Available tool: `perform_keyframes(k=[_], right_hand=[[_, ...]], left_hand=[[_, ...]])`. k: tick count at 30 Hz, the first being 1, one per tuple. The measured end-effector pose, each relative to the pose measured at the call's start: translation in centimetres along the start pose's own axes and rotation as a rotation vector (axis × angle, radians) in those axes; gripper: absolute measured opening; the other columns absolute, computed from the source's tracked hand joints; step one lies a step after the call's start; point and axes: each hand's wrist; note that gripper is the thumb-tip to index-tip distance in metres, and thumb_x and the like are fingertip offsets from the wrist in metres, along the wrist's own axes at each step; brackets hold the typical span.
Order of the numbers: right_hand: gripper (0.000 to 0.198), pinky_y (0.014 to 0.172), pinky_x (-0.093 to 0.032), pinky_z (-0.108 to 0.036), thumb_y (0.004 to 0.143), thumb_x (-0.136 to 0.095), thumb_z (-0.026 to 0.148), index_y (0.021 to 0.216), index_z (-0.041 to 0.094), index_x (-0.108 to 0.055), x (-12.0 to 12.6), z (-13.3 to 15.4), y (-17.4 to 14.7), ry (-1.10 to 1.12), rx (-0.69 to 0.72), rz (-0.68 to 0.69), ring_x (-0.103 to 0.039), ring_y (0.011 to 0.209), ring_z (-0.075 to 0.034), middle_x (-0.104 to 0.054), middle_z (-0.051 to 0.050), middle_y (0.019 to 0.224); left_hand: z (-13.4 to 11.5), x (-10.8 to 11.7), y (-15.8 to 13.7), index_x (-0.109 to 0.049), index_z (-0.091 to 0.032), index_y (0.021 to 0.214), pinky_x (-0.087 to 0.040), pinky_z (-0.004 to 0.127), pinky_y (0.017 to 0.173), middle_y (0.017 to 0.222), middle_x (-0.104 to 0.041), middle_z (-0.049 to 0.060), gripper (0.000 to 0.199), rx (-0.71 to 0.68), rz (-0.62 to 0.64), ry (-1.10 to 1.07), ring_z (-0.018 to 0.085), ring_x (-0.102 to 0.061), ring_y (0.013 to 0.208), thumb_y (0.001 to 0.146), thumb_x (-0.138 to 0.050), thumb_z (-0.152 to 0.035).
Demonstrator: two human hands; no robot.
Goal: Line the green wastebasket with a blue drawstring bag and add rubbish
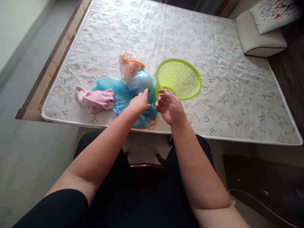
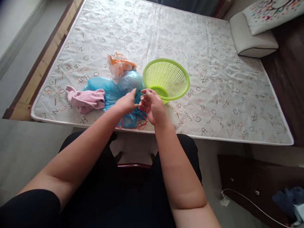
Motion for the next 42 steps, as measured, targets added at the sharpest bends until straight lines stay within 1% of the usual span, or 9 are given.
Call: perform_keyframes(k=[3, 7, 13, 18, 23, 29, 33, 39, 42], right_hand=[[0.024, 0.063, -0.054, -0.026, 0.097, -0.068, 0.049, 0.103, 0.027, -0.061, 1.2, -0.6, 0.8, -0.116, -0.078, 0.056, -0.061, 0.068, -0.013, -0.063, 0.002, 0.085], [0.016, 0.066, -0.053, -0.03, 0.101, -0.065, 0.041, 0.098, 0.025, -0.061, 1.1, 0.4, 2.2, -0.365, 0.028, 0.128, -0.061, 0.071, -0.015, -0.065, -0.001, 0.084], [0.017, 0.081, -0.052, -0.036, 0.101, -0.059, 0.032, 0.086, 0.024, -0.06, 1.2, -1.3, 2.5, -0.751, 0.099, 0.22, -0.062, 0.083, -0.021, -0.069, -0.005, 0.088], [0.033, 0.09, -0.059, -0.046, 0.098, -0.067, 0.034, 0.069, 0.021, -0.059, 0.1, -6.6, 2.1, -1.055, 0.036, 0.394, -0.07, 0.089, -0.028, -0.074, -0.012, 0.089], [0.018, 0.091, -0.066, -0.054, 0.087, -0.079, 0.036, 0.098, 0.023, -0.077, -0.4, -9.5, 1.2, -1.153, -0.012, 0.471, -0.08, 0.094, -0.033, -0.068, -0.012, 0.15], [0.031, 0.112, -0.057, -0.066, 0.101, -0.063, 0.032, 0.126, 0.019, -0.076, -0.3, -8.9, 1.8, -1.162, 0.096, 0.514, -0.064, 0.141, -0.049, -0.041, -0.022, 0.175], [0.037, 0.13, -0.04, -0.069, 0.101, -0.062, 0.025, 0.137, 0.02, -0.07, -1.3, -8.2, 2.3, -1.126, 0.354, 0.198, -0.022, 0.17, -0.043, -0.021, -0.019, 0.183], [0.03, 0.128, -0.048, -0.052, 0.103, -0.06, 0.025, 0.132, 0.021, -0.064, -1.9, -6.9, 3.2, -0.897, 0.549, -0.211, -0.048, 0.157, -0.031, -0.038, -0.021, 0.167], [0.026, 0.118, -0.058, -0.055, 0.098, -0.071, 0.031, 0.123, 0.023, -0.07, -1.3, -6.4, 4.1, -0.872, 0.46, -0.16, -0.061, 0.143, -0.034, -0.029, -0.017, 0.177]], left_hand=[[2.0, 3.3, -1.1, -0.054, -0.015, 0.162, -0.047, 0.046, 0.12, 0.158, -0.061, 0.024, 0.083, 0.139, 0.242, 0.327, 0.041, -0.06, 0.145, 0.087, -0.085, -0.033], [3.9, 5.6, -2.6, -0.049, -0.012, 0.166, -0.048, 0.045, 0.119, 0.165, -0.055, 0.024, 0.087, 0.298, 0.362, 0.508, 0.043, -0.058, 0.148, 0.089, -0.083, -0.034], [4.6, 4.7, -4.6, -0.039, -0.012, 0.171, -0.046, 0.044, 0.121, 0.167, -0.053, 0.023, 0.091, 0.324, 0.391, 0.58, 0.041, -0.055, 0.151, 0.096, -0.076, -0.046], [4.2, 3.6, -1.8, -0.042, -0.019, 0.17, -0.033, 0.07, 0.127, 0.181, -0.028, 0.022, 0.089, 0.272, 0.466, 0.74, 0.052, -0.027, 0.165, 0.094, -0.077, -0.048], [4.6, 2.9, -0.3, -0.08, -0.017, 0.125, -0.052, 0.053, 0.113, 0.14, -0.074, 0.022, 0.039, 0.313, 0.531, 0.726, 0.044, -0.065, 0.135, 0.092, -0.071, -0.036], [3.5, 5.2, -1.1, -0.073, -0.017, 0.116, -0.056, 0.041, 0.091, 0.117, -0.08, 0.019, 0.033, 0.268, 0.162, 0.514, 0.035, -0.074, 0.109, 0.101, -0.049, -0.033], [1.3, 6.6, -2.1, -0.067, -0.02, 0.104, -0.053, 0.038, 0.092, 0.106, -0.078, 0.014, 0.024, 0.17, -0.133, 0.37, 0.031, -0.071, 0.105, 0.104, -0.046, -0.032], [1.2, 6.2, -2.2, -0.055, -0.024, 0.093, -0.052, 0.033, 0.087, 0.09, -0.068, 0.005, 0.016, -0.069, -0.34, 0.048, 0.022, -0.064, 0.088, 0.107, -0.049, -0.031], [2.2, 5.8, -1.4, -0.049, -0.024, 0.087, -0.052, 0.032, 0.079, 0.081, -0.064, 0.002, 0.02, -0.226, -0.399, -0.173, 0.018, -0.061, 0.078, 0.106, -0.053, -0.03]])
Point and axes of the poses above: each hand's wrist, its own y-axis towards the middle knuckle, its own x-axis out of the back of the hand, z = x × y
